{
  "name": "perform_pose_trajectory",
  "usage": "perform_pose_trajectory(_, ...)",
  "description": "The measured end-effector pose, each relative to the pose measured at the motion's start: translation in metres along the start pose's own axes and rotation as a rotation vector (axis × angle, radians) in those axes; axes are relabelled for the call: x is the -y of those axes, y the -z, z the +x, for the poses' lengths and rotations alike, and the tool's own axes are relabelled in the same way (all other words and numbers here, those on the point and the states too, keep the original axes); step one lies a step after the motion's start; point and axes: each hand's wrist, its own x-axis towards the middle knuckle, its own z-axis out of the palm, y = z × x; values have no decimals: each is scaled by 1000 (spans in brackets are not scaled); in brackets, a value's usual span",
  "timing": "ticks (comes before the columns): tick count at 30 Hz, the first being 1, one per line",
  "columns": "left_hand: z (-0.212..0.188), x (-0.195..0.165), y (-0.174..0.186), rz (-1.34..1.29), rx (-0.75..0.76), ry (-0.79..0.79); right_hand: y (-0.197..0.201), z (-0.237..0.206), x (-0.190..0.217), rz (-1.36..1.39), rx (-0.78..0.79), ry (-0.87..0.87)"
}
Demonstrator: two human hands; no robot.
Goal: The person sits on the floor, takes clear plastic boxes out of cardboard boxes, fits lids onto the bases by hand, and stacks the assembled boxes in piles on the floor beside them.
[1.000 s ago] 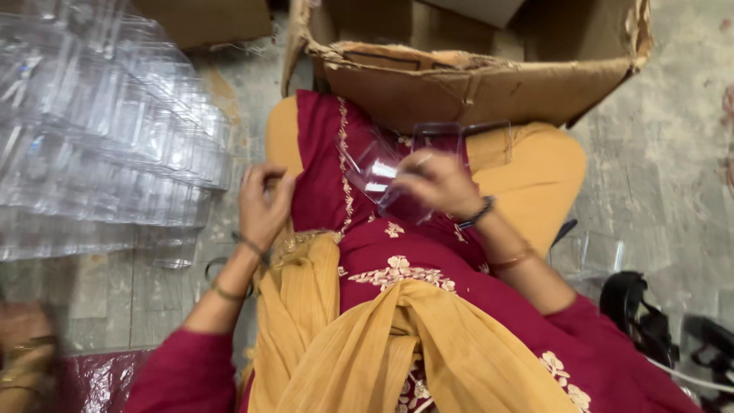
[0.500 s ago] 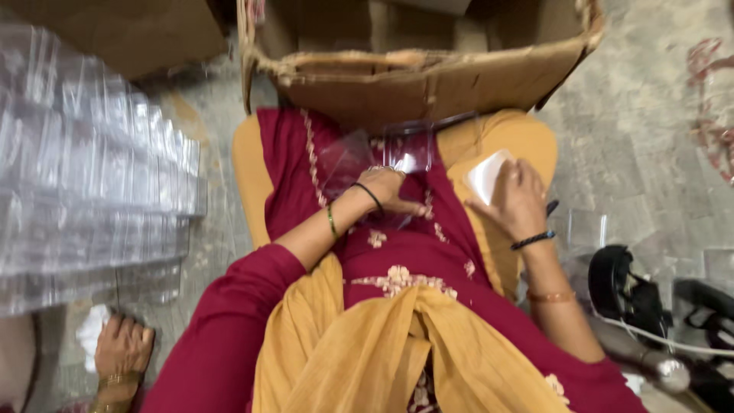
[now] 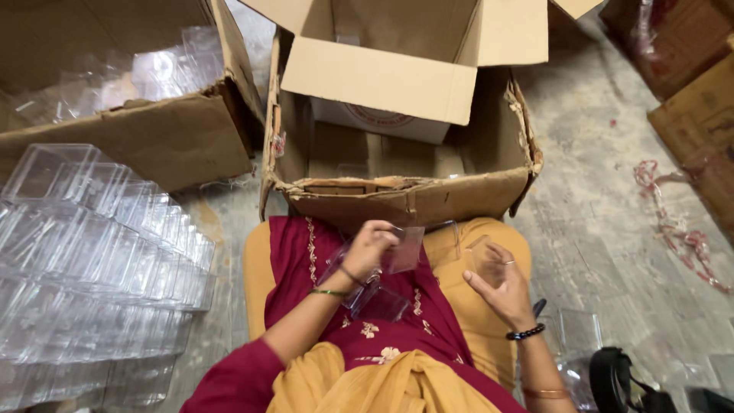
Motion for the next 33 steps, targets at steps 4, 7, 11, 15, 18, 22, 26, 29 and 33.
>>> perform_pose_trajectory(4, -21, -36, 5, -458, -141, 188, -52, 8, 39, 696, 287, -121)
perform_pose_trajectory(7, -36, -58, -7, -181, -326, 73, -107, 9, 81, 1197, 514, -88)
perform_pose_trajectory(11, -67, -87, -14, 206, -546, -280, -134, 0, 118, 1132, 507, 118)
perform_pose_trajectory(15, -99, -109, -15, -1, -119, -270, -129, -12, 131, 935, 452, 197)
perform_pose_trajectory(18, -110, -117, -17, 112, -80, -310, -125, -20, 133, 919, 418, 287)
perform_pose_trajectory(22, -111, -123, -12, 29, 46, -358, -119, -25, 136, 966, 456, 323)
perform_pose_trajectory(26, -113, -123, -5, 65, 182, -436, -111, -24, 138, 971, 462, 440)
perform_pose_trajectory(29, -117, -118, -4, 112, 169, -463, -110, -22, 139, 986, 519, 471)
perform_pose_trajectory(33, -122, -110, -6, 129, 127, -411, -114, -24, 141, 987, 523, 400)
